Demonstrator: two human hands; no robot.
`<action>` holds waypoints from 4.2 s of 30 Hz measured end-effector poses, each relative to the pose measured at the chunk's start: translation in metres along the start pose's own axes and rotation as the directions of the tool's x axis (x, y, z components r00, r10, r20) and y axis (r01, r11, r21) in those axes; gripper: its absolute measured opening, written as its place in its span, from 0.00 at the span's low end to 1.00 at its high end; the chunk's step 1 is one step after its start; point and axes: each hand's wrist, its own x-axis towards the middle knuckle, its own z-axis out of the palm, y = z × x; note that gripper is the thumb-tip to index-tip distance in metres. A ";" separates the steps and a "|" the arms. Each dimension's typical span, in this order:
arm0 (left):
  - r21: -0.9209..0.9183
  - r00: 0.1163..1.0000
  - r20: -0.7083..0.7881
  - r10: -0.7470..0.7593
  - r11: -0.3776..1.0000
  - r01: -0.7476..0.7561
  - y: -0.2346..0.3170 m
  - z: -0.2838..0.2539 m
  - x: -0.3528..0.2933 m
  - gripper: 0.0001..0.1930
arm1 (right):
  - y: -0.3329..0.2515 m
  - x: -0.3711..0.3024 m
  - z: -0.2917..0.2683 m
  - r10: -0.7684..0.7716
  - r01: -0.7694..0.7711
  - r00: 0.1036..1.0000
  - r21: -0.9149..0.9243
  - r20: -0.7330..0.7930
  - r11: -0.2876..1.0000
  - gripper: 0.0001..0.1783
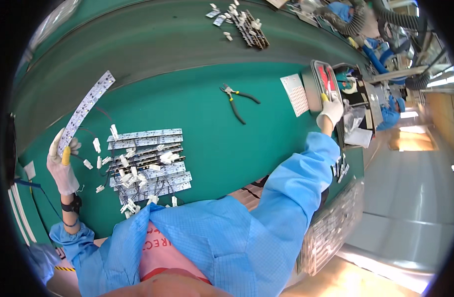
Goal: Inspecting and assembling electronic components onto circuit board strips at a manufacturing station.
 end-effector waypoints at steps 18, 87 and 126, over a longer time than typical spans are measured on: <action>-0.037 0.998 0.044 -0.052 0.998 0.054 0.009 0.006 0.007 0.20 | 0.045 0.058 0.052 0.117 -0.131 0.991 0.321 0.061 0.938 0.17; -0.101 0.964 0.248 0.096 0.992 -0.073 0.065 0.020 0.015 0.28 | -0.294 -0.203 -0.128 -0.931 -0.493 0.318 0.870 0.179 -0.001 0.52; -0.024 0.965 0.259 0.045 0.999 -0.040 0.063 0.020 0.028 0.18 | -0.297 -0.213 -0.131 -0.919 -0.515 0.336 0.857 0.208 0.006 0.48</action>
